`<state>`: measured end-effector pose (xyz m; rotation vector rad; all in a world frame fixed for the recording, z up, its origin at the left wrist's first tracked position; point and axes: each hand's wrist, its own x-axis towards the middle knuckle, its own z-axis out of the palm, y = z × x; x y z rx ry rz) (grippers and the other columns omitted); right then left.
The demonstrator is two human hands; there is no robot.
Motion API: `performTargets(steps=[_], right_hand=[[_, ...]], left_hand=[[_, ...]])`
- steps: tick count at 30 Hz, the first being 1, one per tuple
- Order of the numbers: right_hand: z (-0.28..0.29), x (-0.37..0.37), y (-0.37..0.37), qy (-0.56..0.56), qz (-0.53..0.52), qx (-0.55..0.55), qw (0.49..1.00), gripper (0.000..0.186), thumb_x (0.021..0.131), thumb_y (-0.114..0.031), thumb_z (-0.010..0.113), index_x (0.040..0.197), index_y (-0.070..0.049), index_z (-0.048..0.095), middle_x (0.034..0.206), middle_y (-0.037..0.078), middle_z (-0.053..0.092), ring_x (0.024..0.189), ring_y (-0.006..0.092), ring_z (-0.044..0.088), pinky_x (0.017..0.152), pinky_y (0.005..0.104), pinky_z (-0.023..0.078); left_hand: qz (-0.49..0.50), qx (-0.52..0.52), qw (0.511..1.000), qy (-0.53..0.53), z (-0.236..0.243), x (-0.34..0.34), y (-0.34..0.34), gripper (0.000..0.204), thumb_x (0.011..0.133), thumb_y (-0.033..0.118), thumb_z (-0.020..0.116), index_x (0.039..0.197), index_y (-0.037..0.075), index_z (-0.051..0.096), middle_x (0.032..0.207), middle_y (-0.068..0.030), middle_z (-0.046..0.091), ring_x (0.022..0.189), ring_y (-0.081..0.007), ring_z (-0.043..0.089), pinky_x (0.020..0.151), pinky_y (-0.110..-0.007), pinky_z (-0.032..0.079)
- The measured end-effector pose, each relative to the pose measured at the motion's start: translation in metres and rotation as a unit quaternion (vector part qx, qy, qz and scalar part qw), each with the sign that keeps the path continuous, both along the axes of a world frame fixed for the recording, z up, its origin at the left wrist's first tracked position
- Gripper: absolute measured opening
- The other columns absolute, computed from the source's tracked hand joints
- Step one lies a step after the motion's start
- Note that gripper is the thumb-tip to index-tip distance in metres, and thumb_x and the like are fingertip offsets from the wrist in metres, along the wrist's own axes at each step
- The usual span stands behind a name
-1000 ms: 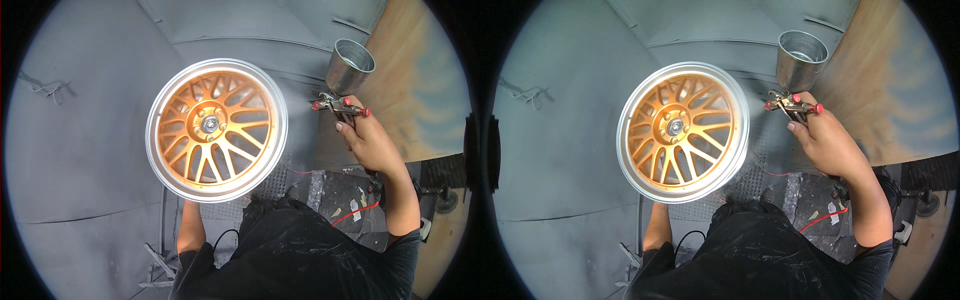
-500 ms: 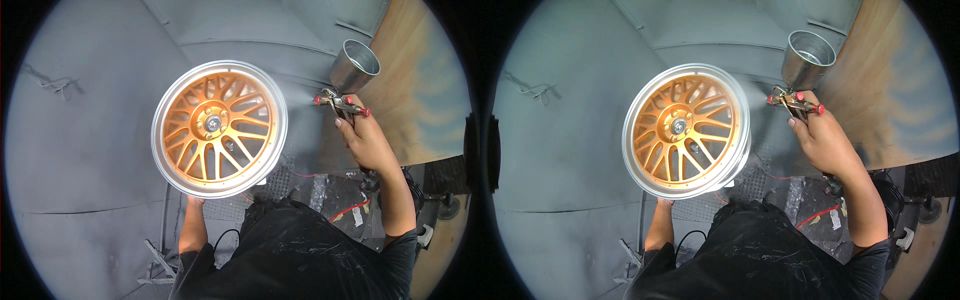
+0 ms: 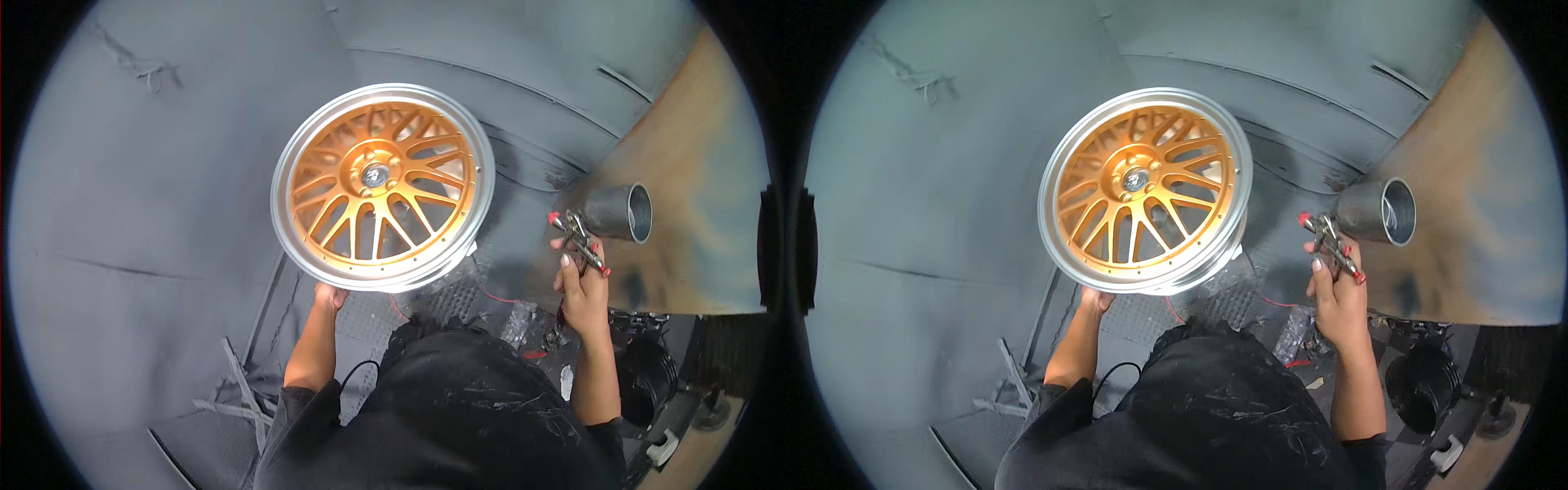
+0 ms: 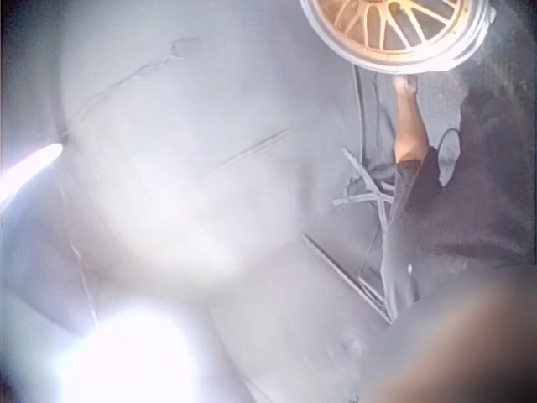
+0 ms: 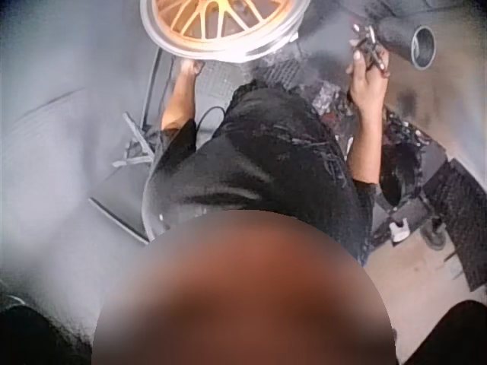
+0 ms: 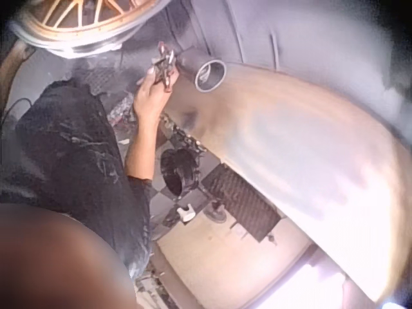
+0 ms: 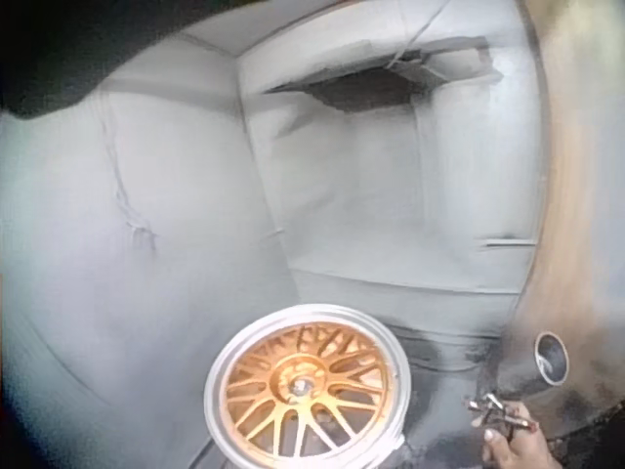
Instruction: Painting a car wheel rim with a spray gun in a paint booth.
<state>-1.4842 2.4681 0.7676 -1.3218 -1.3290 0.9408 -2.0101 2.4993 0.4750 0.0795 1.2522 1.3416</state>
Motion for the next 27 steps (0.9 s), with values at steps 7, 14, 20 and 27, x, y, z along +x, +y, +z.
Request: performTargets(steps=[7,14,20,27], right_hand=[[-0.005,-0.017,0.005,-0.010,0.073,-0.047,0.996,0.035,0.104,0.000,0.051,0.139,0.003,0.045,0.119,0.011,0.068,0.064,0.0090,0.055,0.059,0.0263,0.049],[0.062,-0.044,0.023,-0.058,0.166,-0.051,0.983,0.038,0.102,0.002,0.053,0.140,0.003,0.046,0.114,0.010,0.070,0.064,0.0091,0.055,0.060,0.0263,0.049],[0.107,-0.076,0.050,-0.058,0.233,-0.110,0.965,0.031,0.102,0.001,0.053,0.133,0.003,0.052,0.102,0.008,0.068,0.066,0.0112,0.058,0.064,0.0290,0.050],[0.100,-0.123,0.089,-0.166,0.243,-0.085,0.952,0.028,0.103,-0.006,0.055,0.128,0.006,0.053,0.112,0.021,0.060,0.094,0.0380,0.062,0.085,0.0412,0.050]], left_hand=[[0.012,-0.098,0.994,0.054,-0.026,0.009,-0.020,0.021,0.110,0.025,0.047,0.126,0.019,0.058,0.118,-0.0016,0.067,0.103,-0.0209,0.061,0.087,-0.042,0.049],[-0.415,0.068,0.880,0.219,-0.041,0.077,-0.100,0.031,0.102,0.020,0.059,0.132,0.012,0.063,0.127,-0.0082,0.065,0.122,-0.0247,0.060,0.105,-0.043,0.048],[-0.505,-0.080,0.858,0.055,-0.049,0.078,-0.097,0.041,0.099,0.025,0.062,0.138,0.012,0.063,0.142,-0.0085,0.062,0.120,-0.0177,0.060,0.093,-0.035,0.052],[-0.098,-0.108,0.984,0.104,-0.067,-0.040,-0.004,0.044,0.104,0.029,0.057,0.135,-0.003,0.061,0.126,-0.0192,0.069,0.103,-0.0238,0.071,0.075,-0.037,0.059]])
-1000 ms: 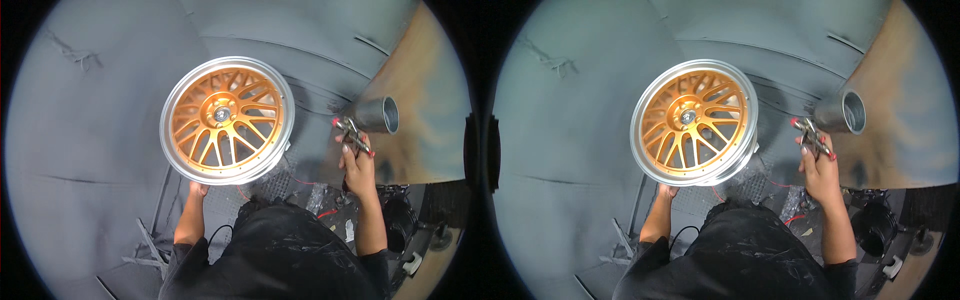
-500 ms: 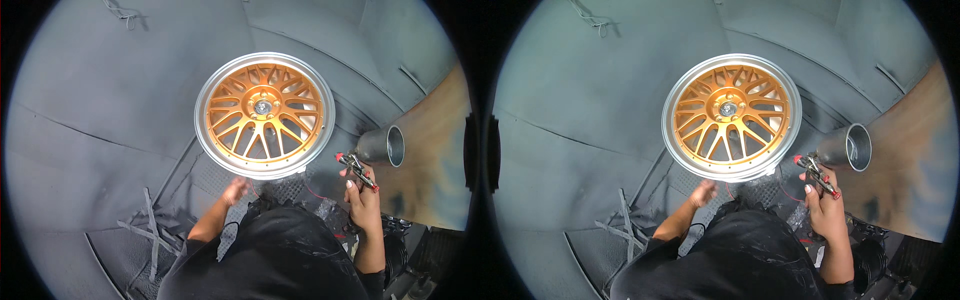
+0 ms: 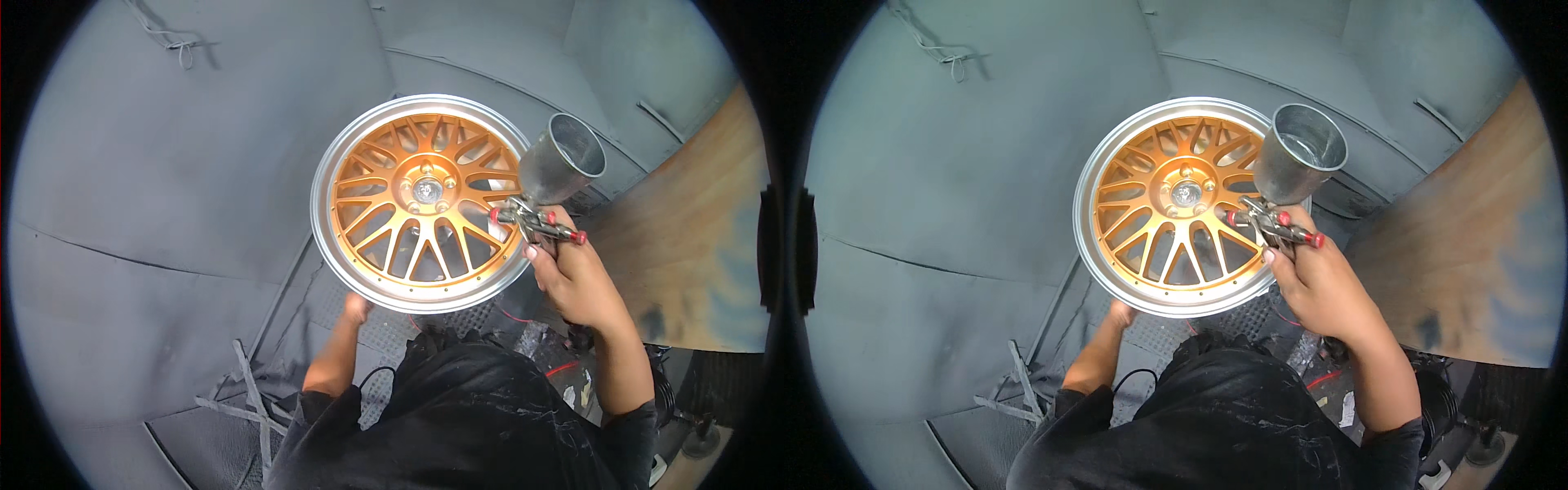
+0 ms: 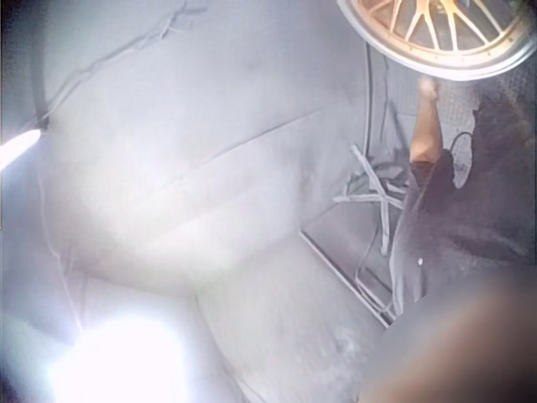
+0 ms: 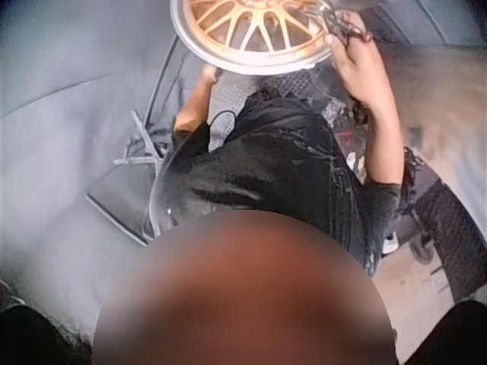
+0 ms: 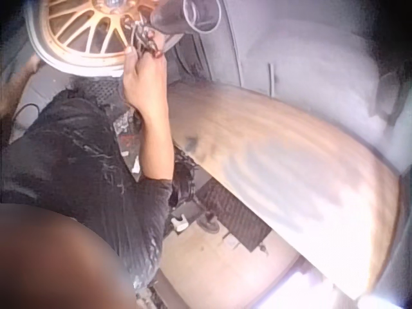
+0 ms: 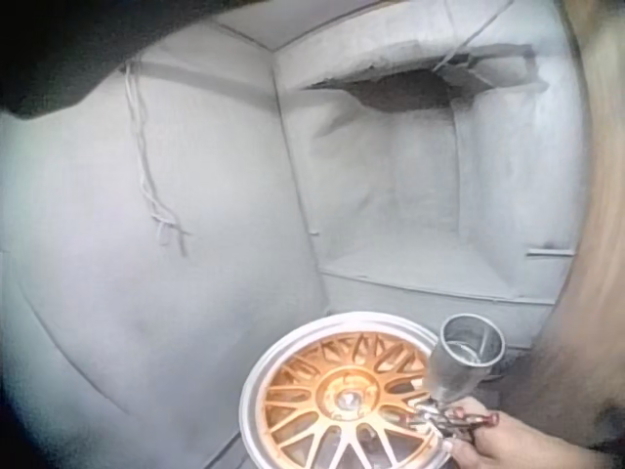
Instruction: Painting a car wheel rim with a spray gun in a paint booth.
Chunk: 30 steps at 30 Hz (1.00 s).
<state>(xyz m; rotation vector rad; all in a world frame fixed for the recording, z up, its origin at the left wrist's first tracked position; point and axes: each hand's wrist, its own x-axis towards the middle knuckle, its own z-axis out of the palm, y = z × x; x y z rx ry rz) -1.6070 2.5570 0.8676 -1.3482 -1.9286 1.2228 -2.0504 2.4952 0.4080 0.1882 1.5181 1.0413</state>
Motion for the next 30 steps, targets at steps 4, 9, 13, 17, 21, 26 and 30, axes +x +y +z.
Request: performTargets(steps=[4,9,13,17,21,26,30], right_hand=[[-0.012,-0.011,0.006,-0.035,-0.028,0.070,0.997,0.029,0.102,-0.004,0.055,0.129,0.006,0.052,0.112,0.025,0.060,0.098,0.0465,0.062,0.089,0.0434,0.050],[-0.012,-0.005,-0.009,-0.014,-0.106,0.078,0.991,0.029,0.102,0.000,0.054,0.131,0.003,0.052,0.094,0.018,0.062,0.079,0.0287,0.064,0.075,0.0382,0.051],[-0.005,-0.013,-0.016,0.052,-0.116,0.035,0.991,0.028,0.103,0.000,0.054,0.131,0.002,0.052,0.084,0.010,0.060,0.066,0.0130,0.056,0.063,0.0327,0.049],[-0.002,-0.037,-0.002,0.037,-0.052,0.024,0.998,0.029,0.102,-0.001,0.055,0.131,0.004,0.052,0.094,0.016,0.062,0.079,0.0227,0.062,0.073,0.0366,0.051],[-0.007,-0.047,0.006,-0.034,-0.023,0.124,0.991,0.033,0.100,-0.001,0.058,0.131,0.005,0.052,0.115,0.027,0.061,0.105,0.0465,0.063,0.089,0.0459,0.051],[-0.007,-0.024,-0.005,-0.089,-0.074,0.161,0.980,0.034,0.098,-0.001,0.060,0.131,0.002,0.050,0.110,0.030,0.065,0.105,0.0521,0.062,0.087,0.0524,0.051],[-0.001,-0.018,-0.013,-0.126,-0.062,0.141,0.980,0.035,0.097,0.000,0.060,0.130,0.001,0.049,0.105,0.029,0.066,0.102,0.0532,0.063,0.086,0.0514,0.051]], left_hand=[[0.118,0.134,0.981,-0.077,0.043,-0.024,0.056,0.039,0.107,0.028,0.054,0.132,-0.001,0.062,0.120,-0.0158,0.071,0.101,-0.0246,0.073,0.082,-0.040,0.063],[0.049,0.203,0.974,-0.087,0.057,-0.022,0.071,0.039,0.110,0.030,0.048,0.135,0.003,0.060,0.116,-0.0138,0.071,0.102,-0.0250,0.073,0.089,-0.041,0.064],[0.050,0.198,0.973,-0.106,0.041,-0.013,0.055,0.041,0.111,0.034,0.047,0.137,0.004,0.059,0.118,-0.0135,0.070,0.103,-0.0249,0.073,0.090,-0.039,0.063],[0.076,0.136,0.987,-0.042,0.036,0.005,0.024,0.040,0.109,0.032,0.052,0.136,0.004,0.059,0.123,-0.0119,0.070,0.111,-0.0251,0.070,0.095,-0.039,0.059],[0.072,0.062,0.995,-0.006,0.026,0.048,-0.014,0.036,0.107,0.027,0.053,0.130,0.002,0.063,0.115,-0.0100,0.073,0.102,-0.0201,0.070,0.089,-0.036,0.057],[-0.098,0.046,0.993,-0.048,0.021,0.110,-0.058,0.032,0.106,0.025,0.052,0.118,0.000,0.068,0.101,-0.0082,0.074,0.094,-0.0174,0.070,0.087,-0.034,0.054],[-0.618,0.134,0.771,0.068,0.030,0.130,-0.068,0.033,0.103,0.023,0.056,0.127,0.002,0.067,0.118,-0.0107,0.071,0.114,-0.0251,0.065,0.101,-0.037,0.051]])
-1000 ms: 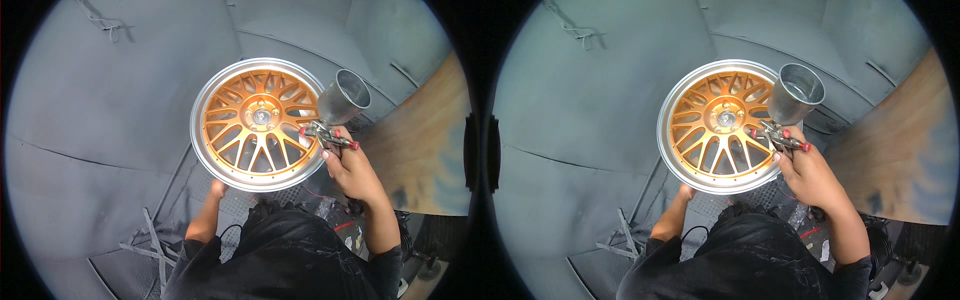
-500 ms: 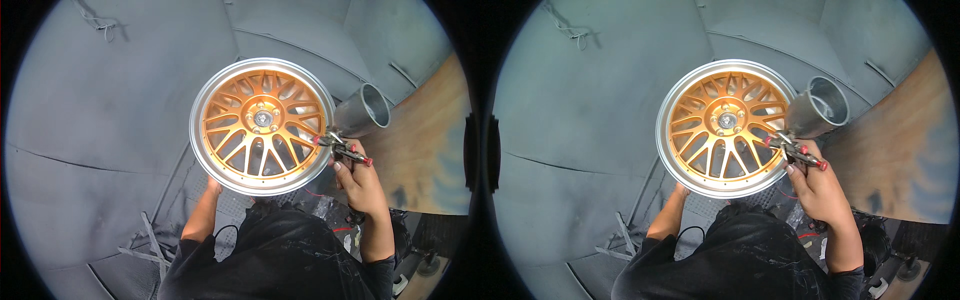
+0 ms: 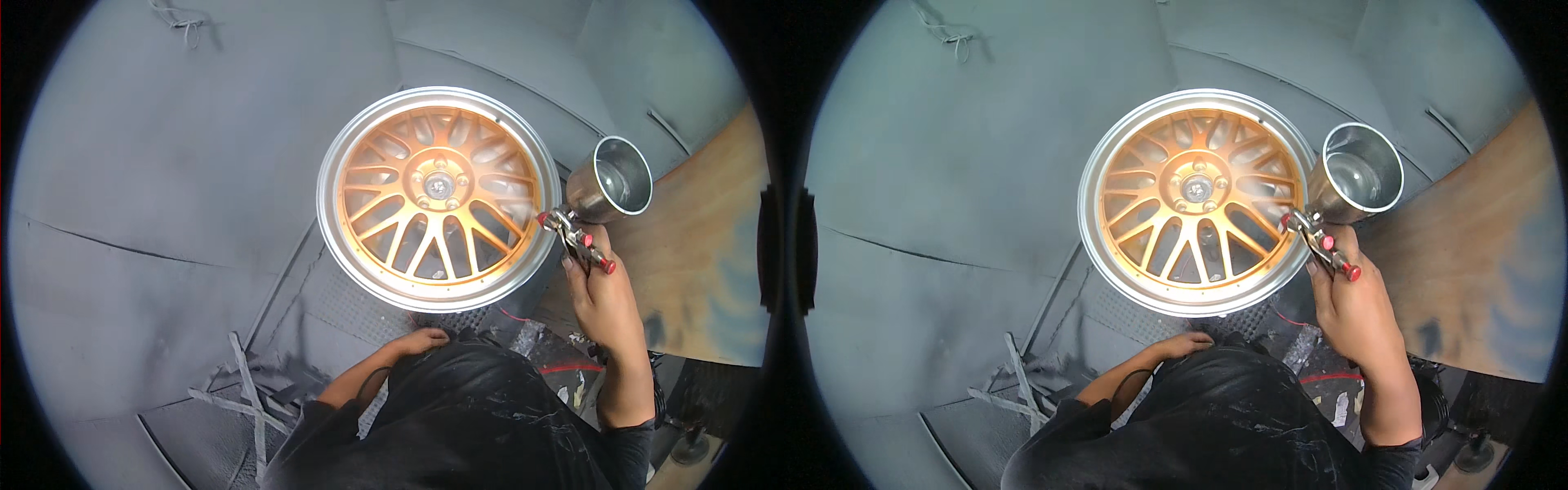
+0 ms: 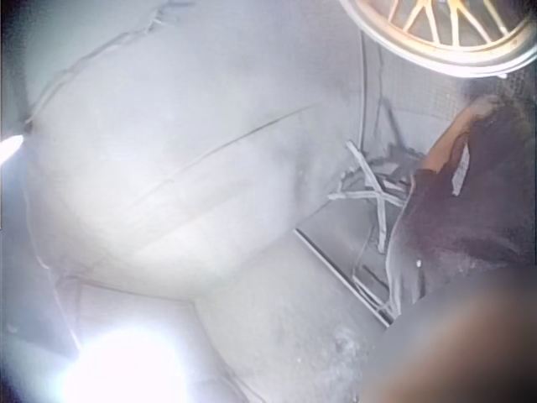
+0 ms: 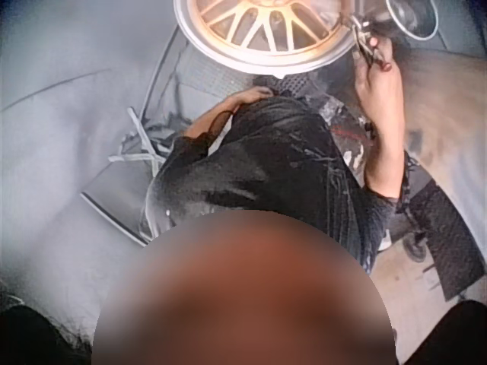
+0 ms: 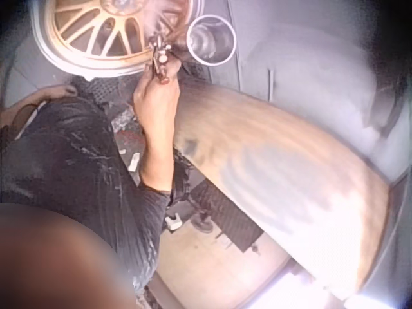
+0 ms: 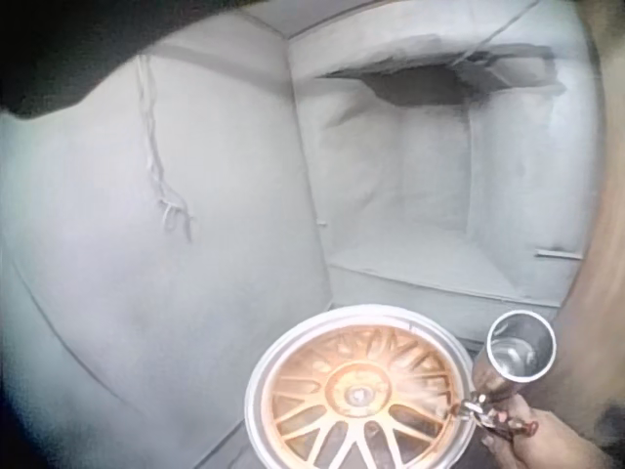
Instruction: Painting a car wheel rim with a spray gun in a paint booth.
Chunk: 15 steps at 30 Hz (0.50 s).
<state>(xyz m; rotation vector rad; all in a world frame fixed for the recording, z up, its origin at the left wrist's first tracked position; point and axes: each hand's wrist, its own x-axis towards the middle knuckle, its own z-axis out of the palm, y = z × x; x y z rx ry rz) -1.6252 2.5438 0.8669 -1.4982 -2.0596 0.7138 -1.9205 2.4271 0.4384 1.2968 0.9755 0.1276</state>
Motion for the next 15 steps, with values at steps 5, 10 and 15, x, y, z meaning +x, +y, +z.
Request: performTargets(steps=[5,10,15], right_hand=[[0.011,-0.001,-0.001,0.043,0.064,-0.080,0.994,0.032,0.098,0.001,0.059,0.129,0.004,0.051,0.110,0.026,0.063,0.101,0.0483,0.063,0.088,0.0451,0.051],[0.003,-0.008,0.009,0.102,0.068,-0.070,0.990,0.030,0.098,0.002,0.059,0.127,0.006,0.055,0.117,0.024,0.059,0.101,0.0442,0.064,0.089,0.0411,0.051],[0.003,-0.006,0.013,0.063,0.027,-0.024,0.997,0.031,0.097,0.003,0.059,0.128,0.004,0.055,0.111,0.025,0.061,0.099,0.0451,0.064,0.088,0.0412,0.051]], left_hand=[[-0.036,-0.137,0.988,-0.067,0.011,-0.007,0.009,0.049,0.103,0.029,0.051,0.143,0.003,0.059,0.144,-0.0120,0.059,0.137,-0.0254,0.050,0.117,-0.036,0.034],[-0.039,-0.161,0.985,-0.050,0.005,-0.012,0.010,0.055,0.103,0.034,0.051,0.147,0.002,0.056,0.150,-0.0139,0.056,0.142,-0.0266,0.047,0.121,-0.035,0.031],[-0.044,-0.092,0.994,0.045,0.000,-0.034,0.007,0.061,0.106,0.045,0.051,0.150,0.003,0.053,0.148,-0.0135,0.058,0.139,-0.0276,0.050,0.118,-0.036,0.035]])
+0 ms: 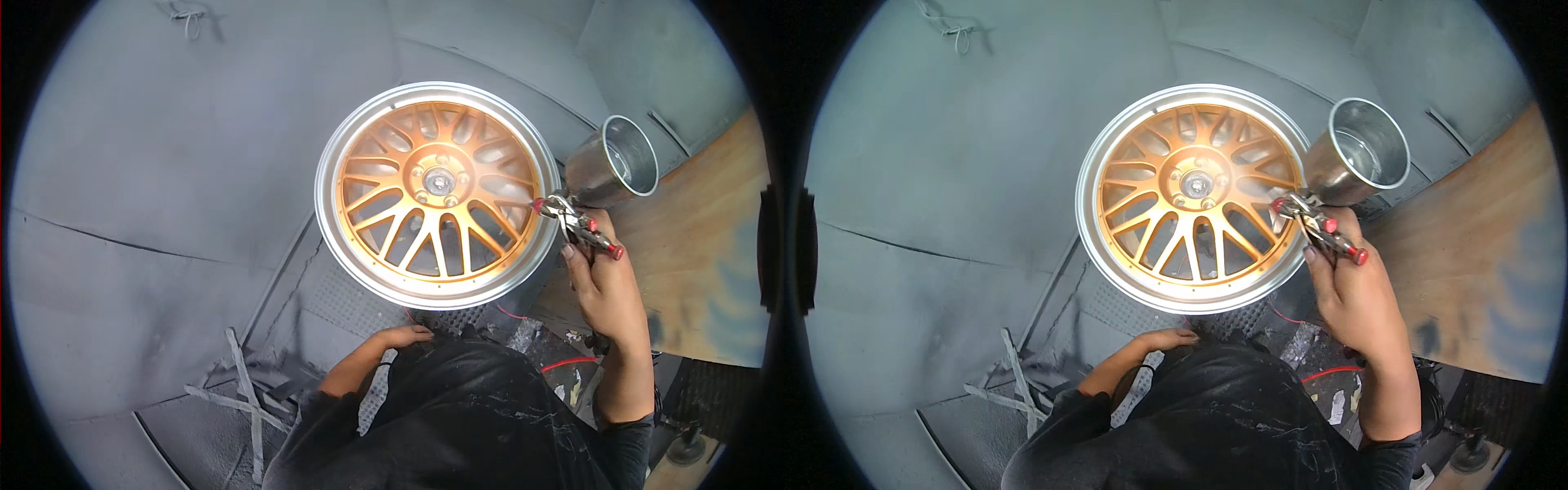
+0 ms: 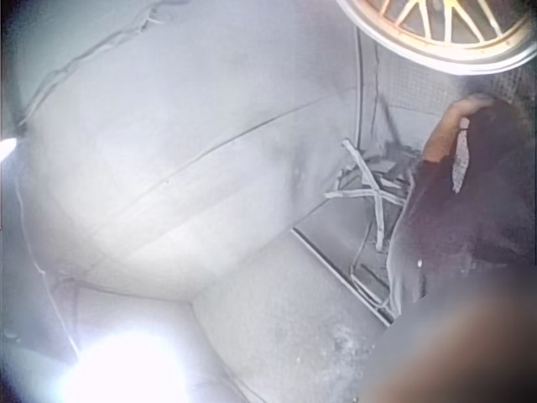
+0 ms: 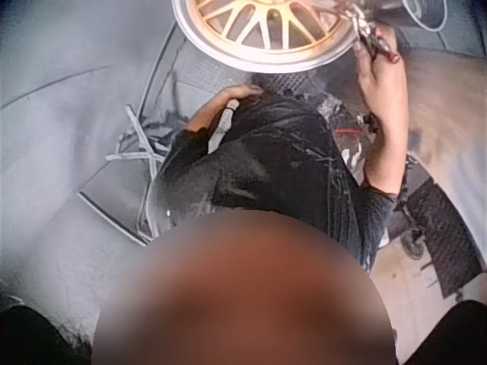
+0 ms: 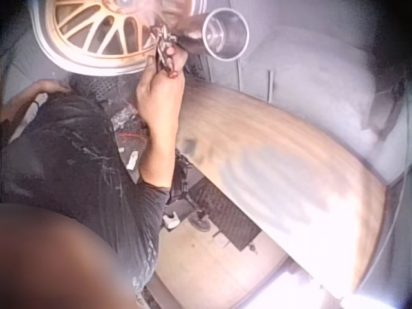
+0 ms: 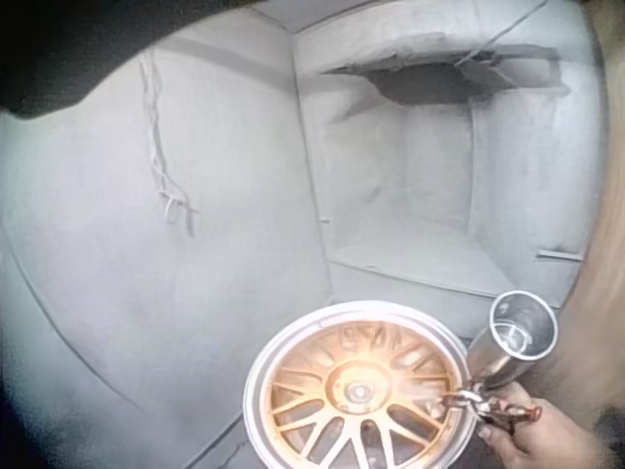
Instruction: Painting a car wheel rim with a spray gun in a paint booth.
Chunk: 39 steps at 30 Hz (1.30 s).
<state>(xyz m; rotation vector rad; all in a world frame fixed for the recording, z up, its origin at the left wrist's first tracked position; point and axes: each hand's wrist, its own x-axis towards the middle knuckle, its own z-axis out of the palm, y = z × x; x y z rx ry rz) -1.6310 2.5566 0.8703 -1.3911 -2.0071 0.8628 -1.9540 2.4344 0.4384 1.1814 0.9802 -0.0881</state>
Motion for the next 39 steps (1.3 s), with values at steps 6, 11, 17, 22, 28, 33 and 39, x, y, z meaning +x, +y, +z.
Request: performTargets(steps=[6,11,17,22,28,33,39], right_hand=[[0.016,-0.001,-0.013,0.003,-0.025,-0.082,0.996,0.034,0.098,0.002,0.059,0.131,0.003,0.053,0.100,0.020,0.062,0.088,0.0373,0.064,0.084,0.0399,0.051],[0.008,-0.001,-0.004,0.033,0.034,-0.112,0.993,0.031,0.098,0.003,0.058,0.129,0.004,0.054,0.107,0.017,0.061,0.089,0.0291,0.062,0.084,0.0380,0.050],[-0.002,-0.004,-0.007,0.011,0.000,-0.011,1.000,0.028,0.098,0.001,0.059,0.125,0.003,0.052,0.101,0.024,0.062,0.090,0.0428,0.062,0.082,0.0423,0.050],[0.007,-0.007,-0.011,-0.068,-0.039,0.007,0.997,0.030,0.096,0.002,0.060,0.124,0.002,0.051,0.094,0.028,0.062,0.092,0.0517,0.061,0.082,0.0445,0.051],[0.011,-0.003,-0.007,0.005,0.033,-0.069,0.997,0.031,0.096,0.003,0.060,0.127,0.003,0.055,0.107,0.025,0.061,0.094,0.0447,0.063,0.085,0.0423,0.050],[0.006,-0.005,-0.009,0.027,0.034,0.000,0.999,0.030,0.098,0.004,0.059,0.127,0.004,0.056,0.111,0.023,0.061,0.095,0.0402,0.063,0.087,0.0396,0.050],[0.004,-0.005,-0.012,-0.008,-0.053,-0.015,0.998,0.031,0.098,0.002,0.058,0.129,0.003,0.055,0.104,0.022,0.062,0.092,0.0380,0.062,0.089,0.0376,0.050]], left_hand=[[0.140,-0.083,0.978,0.128,-0.005,-0.068,-0.008,0.061,0.103,0.043,0.059,0.149,0.003,0.053,0.141,-0.0138,0.062,0.120,-0.0271,0.063,0.097,-0.043,0.052],[0.576,-0.015,0.814,0.071,-0.027,-0.116,0.039,0.037,0.103,0.026,0.053,0.129,0.002,0.064,0.110,-0.0107,0.073,0.090,-0.0194,0.068,0.071,-0.038,0.054],[0.723,0.075,0.686,-0.043,-0.003,-0.126,0.083,0.036,0.105,0.023,0.051,0.128,-0.001,0.066,0.117,-0.0138,0.073,0.103,-0.0251,0.070,0.088,-0.042,0.057],[0.724,0.108,0.670,-0.122,0.002,-0.063,0.056,0.042,0.105,0.028,0.057,0.132,-0.003,0.064,0.117,-0.0137,0.074,0.103,-0.0262,0.070,0.091,-0.040,0.056],[0.681,-0.084,0.723,-0.085,0.005,0.031,0.019,0.029,0.108,0.020,0.042,0.113,0.003,0.065,0.093,-0.0098,0.070,0.079,-0.0178,0.067,0.063,-0.029,0.057],[0.314,-0.063,0.944,-0.083,0.018,0.063,0.007,0.026,0.104,0.021,0.057,0.115,0.002,0.071,0.109,-0.0113,0.075,0.089,-0.0201,0.070,0.083,-0.035,0.057],[0.015,0.068,0.996,-0.048,0.015,0.043,0.001,0.034,0.099,0.024,0.064,0.128,0.007,0.073,0.119,-0.0098,0.076,0.109,-0.0240,0.069,0.101,-0.034,0.051]])
